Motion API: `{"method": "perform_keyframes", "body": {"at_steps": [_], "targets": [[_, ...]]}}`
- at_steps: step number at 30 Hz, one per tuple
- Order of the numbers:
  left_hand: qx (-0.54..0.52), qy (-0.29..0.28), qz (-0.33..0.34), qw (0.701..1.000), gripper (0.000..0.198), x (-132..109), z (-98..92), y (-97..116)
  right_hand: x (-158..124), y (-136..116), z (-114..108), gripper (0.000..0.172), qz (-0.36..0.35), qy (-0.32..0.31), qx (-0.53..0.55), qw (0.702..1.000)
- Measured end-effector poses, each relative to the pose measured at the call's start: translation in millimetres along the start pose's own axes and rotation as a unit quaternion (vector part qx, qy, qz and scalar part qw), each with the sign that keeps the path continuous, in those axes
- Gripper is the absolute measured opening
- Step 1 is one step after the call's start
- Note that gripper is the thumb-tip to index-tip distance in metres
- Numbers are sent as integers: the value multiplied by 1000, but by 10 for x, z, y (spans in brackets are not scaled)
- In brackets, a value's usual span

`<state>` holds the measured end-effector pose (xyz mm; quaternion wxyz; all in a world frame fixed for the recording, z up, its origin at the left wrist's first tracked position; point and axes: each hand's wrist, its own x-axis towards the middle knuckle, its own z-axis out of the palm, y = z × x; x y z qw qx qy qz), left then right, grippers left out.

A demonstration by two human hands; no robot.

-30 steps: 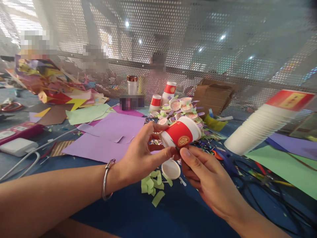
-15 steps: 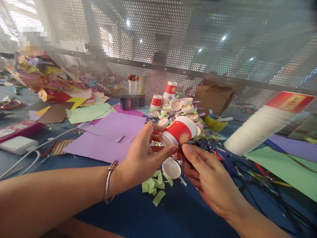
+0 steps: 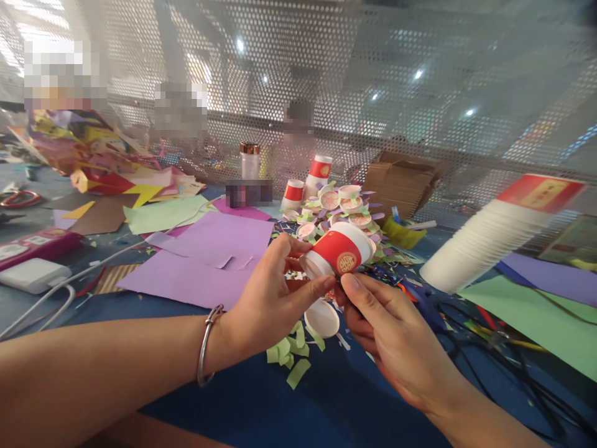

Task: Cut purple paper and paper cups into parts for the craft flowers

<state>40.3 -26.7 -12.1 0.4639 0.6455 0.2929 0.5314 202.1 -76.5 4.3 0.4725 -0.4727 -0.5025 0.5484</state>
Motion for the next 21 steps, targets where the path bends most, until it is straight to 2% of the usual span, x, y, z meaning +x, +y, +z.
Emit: {"method": "perform_keyframes", "body": {"at_steps": [11,21], "targets": [[0,-24,51,998,35,-39,-31,-11,-41,-36,16,42,-22,-3,-33,999],[136,-8,164,977,33,-28,-96,42,-50,-5,10,40,-59,9,-67,996]]}}
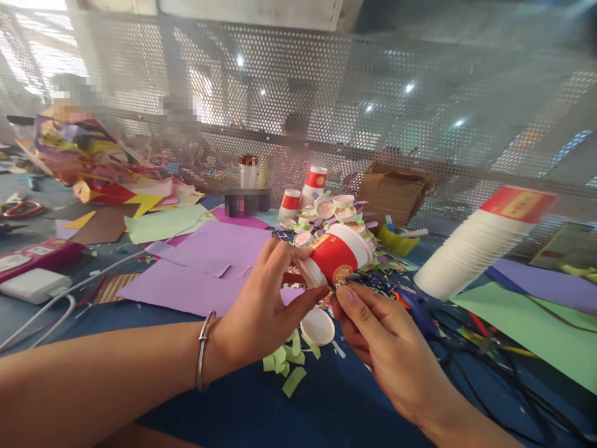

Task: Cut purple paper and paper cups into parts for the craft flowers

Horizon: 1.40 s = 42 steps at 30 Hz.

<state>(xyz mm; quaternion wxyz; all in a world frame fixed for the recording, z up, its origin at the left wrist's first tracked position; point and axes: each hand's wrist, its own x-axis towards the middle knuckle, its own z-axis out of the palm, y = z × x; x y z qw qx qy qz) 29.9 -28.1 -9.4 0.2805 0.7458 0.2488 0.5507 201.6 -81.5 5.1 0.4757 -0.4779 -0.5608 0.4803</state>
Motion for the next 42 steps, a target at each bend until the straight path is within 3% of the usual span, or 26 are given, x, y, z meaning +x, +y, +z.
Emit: {"method": "perform_keyframes", "body": {"at_steps": [11,21,25,30,33,42], "targets": [[61,-25,44,997,35,4,-17,-5,8,50,-1,40,-14,-8,-13,1000],[99,-13,69,993,35,5,-11,-29,6,37,-6,41,-25,3,-32,999],[-39,11,-1,999,39,14,32,-15,5,1,1,40,-30,3,-21,999],[-228,3,-159,961,43,51,38,-15,23,5,-10,40,-34,-1,-30,999],[-280,-18,-220,934,37,68,26,-46,47,37,-19,40,-22,1,-24,999],[-325,-6,-281,903,36,86,16,-55,90,67,-24,40,1,1,-21,1000]]}}
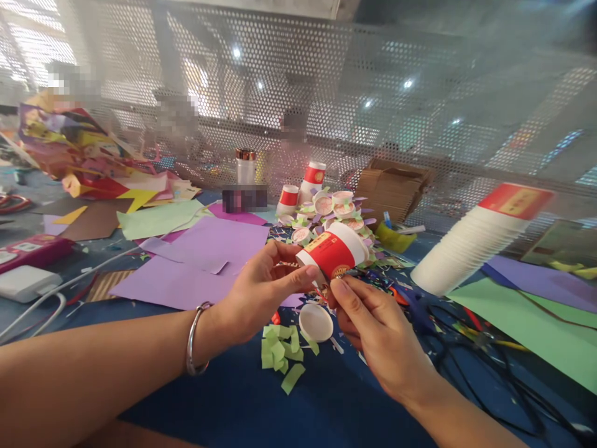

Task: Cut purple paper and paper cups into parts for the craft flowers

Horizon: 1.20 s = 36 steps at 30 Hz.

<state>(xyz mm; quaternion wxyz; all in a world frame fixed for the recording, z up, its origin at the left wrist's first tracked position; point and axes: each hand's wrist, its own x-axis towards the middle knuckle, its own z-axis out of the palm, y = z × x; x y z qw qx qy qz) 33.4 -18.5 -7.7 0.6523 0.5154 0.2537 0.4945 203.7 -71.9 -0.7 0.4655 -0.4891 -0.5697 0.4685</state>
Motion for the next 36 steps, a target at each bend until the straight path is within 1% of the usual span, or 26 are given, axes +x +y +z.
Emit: {"method": "perform_keyframes", "body": {"at_steps": [3,5,7,9,11,14,18,21,29,36], "targets": [[-23,-7,-18,1000,35,-1,-5,7,-3,-5,9,41,1,1,3,1000],[-23,-14,-12,1000,34,1,-8,2,-7,-1,13,40,1,1,5,1000],[9,-17,6,1000,36,1,-8,-9,-12,11,14,40,-1,0,9,1000],[62,-12,37,997,37,-5,-3,-19,-15,25,14,39,-7,-1,13,1000],[109,-4,83,991,36,-21,7,-25,-18,35,18,39,-16,-3,11,1000],[154,-3,146,977,33,-54,21,-27,-26,38,33,41,-27,-3,10,1000],[202,12,192,960,31,-81,26,-41,-41,40,51,41,-35,3,9,999],[218,21,223,950,31,-81,30,-61,-48,46,50,40,-39,6,3,999],[230,34,265,936,31,-87,50,-75,-54,44,37,39,-56,-2,-15,998],[242,34,278,929,30,-102,52,-62,-68,22,28,40,-65,0,-44,997]]}}
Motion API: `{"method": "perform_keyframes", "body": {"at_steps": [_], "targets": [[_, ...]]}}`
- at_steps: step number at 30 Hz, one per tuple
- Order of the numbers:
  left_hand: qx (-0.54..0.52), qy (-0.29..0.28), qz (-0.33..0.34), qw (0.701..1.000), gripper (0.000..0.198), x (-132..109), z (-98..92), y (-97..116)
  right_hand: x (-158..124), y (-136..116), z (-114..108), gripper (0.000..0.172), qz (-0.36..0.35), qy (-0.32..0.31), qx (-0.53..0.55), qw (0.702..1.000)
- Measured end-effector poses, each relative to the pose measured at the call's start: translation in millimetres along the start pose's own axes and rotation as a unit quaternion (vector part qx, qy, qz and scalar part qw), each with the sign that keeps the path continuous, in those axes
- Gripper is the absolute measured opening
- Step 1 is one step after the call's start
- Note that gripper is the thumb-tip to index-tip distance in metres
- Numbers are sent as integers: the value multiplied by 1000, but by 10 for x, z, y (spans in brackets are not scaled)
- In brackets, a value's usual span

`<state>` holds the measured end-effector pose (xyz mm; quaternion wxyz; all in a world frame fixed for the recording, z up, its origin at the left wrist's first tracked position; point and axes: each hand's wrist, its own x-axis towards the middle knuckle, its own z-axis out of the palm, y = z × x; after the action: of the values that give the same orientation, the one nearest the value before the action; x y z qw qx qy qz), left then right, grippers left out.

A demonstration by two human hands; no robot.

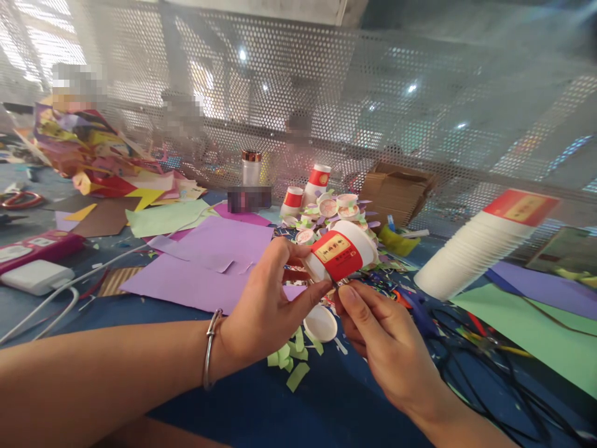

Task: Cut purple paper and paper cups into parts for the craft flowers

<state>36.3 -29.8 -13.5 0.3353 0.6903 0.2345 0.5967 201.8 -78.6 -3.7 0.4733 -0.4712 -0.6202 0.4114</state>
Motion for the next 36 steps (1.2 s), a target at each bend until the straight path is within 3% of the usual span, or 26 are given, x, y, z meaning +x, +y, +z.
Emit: {"method": "perform_keyframes", "body": {"at_steps": [6,14,16,19,22,24,29,36], "targets": [[22,-11,22,999,26,-16,12,1,4,2,8,41,1,14,-12,1000],[117,-35,105,987,33,20,-56,12,-20,-34,19,41,-7,11,3,1000],[85,-28,82,993,37,31,-55,13,-17,-48,19,41,-11,11,2,1000],[-39,-27,-28,998,51,51,-41,14,-7,-66,21,41,-10,26,7,1000],[-159,-65,-153,973,51,78,-32,16,-2,-74,19,41,4,36,19,999],[-209,-86,-195,954,41,94,-33,17,-2,-71,12,41,12,28,20,999],[-251,-90,-198,943,29,118,-53,26,11,-52,-5,41,8,12,10,1000],[-220,-92,-153,959,31,96,-43,4,-9,-76,32,43,14,33,-6,999]]}}
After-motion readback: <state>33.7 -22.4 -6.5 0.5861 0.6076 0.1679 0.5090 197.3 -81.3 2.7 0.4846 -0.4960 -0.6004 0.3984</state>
